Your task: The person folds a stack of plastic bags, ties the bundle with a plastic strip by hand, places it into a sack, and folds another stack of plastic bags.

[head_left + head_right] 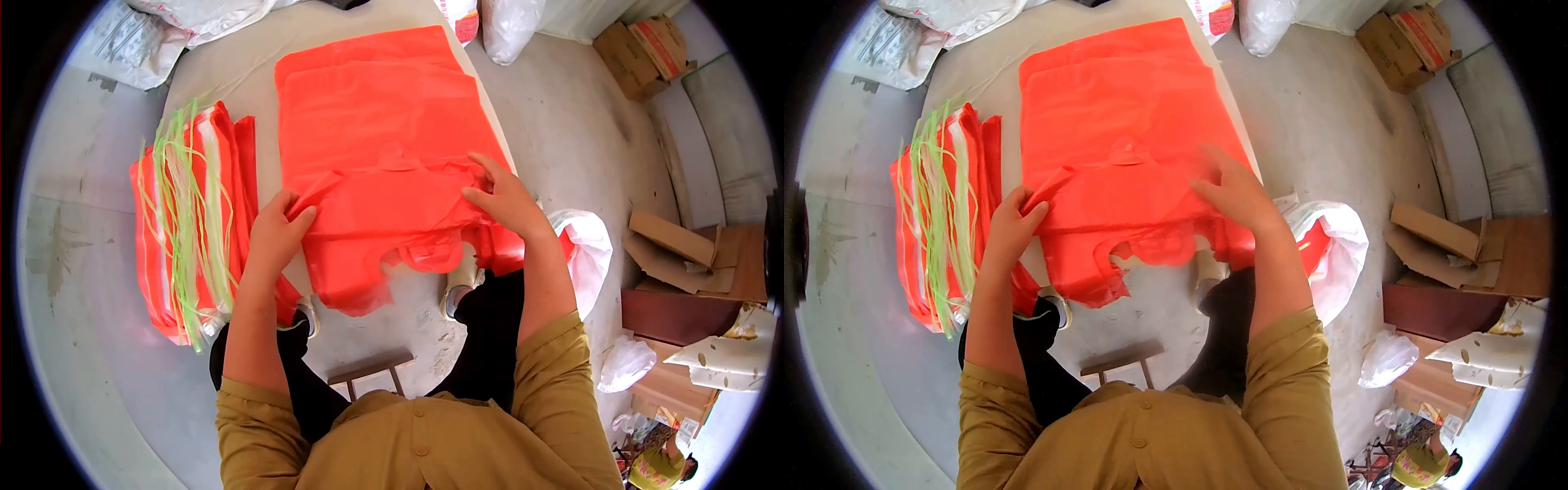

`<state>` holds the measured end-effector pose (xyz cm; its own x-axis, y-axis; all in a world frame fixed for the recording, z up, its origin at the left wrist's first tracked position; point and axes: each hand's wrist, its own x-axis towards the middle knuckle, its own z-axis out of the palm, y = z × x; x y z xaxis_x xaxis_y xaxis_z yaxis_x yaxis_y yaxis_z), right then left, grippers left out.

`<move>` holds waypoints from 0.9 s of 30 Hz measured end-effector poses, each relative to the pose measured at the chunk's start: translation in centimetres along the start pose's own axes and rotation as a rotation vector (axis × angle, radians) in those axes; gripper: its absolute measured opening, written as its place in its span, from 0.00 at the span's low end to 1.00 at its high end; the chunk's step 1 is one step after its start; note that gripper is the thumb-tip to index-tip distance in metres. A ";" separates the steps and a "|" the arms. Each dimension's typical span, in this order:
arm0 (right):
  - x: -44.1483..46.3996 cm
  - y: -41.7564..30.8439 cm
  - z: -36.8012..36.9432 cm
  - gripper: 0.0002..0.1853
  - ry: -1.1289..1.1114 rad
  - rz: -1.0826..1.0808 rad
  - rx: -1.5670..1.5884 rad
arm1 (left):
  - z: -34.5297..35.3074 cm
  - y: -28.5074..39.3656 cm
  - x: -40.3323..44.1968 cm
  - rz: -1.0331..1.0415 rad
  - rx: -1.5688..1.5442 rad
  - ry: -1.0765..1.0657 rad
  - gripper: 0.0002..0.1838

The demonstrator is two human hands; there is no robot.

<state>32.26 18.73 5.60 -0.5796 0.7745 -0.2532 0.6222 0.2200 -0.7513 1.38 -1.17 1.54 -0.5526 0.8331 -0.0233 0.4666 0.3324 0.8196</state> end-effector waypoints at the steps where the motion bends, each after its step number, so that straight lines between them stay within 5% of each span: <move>1: 0.0 0.4 -0.1 0.35 -0.012 -0.007 0.006 | -0.2 0.2 -0.1 -0.049 0.007 -0.025 0.17; 7: 2.2 4.1 1.5 0.30 0.128 -0.090 -0.001 | -0.8 0.3 -0.1 -0.236 0.114 -0.094 0.18; 12: 2.4 2.7 3.2 0.27 0.376 -0.266 -0.462 | -0.2 -0.4 -0.4 -0.107 -0.009 0.004 0.19; 18: 4.1 -2.4 7.4 0.23 0.251 -0.595 -0.423 | 0.6 -0.1 -0.4 0.178 0.189 0.099 0.18; 27: 5.5 -3.8 8.6 0.24 0.096 -0.461 -0.421 | 0.5 1.0 -0.2 0.093 0.143 -0.043 0.11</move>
<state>22.20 17.03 1.84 -0.7997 0.5902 0.1097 0.4850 0.7429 -0.4614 2.28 -0.74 2.06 -0.4740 0.8803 0.0219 0.6096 0.3101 0.7295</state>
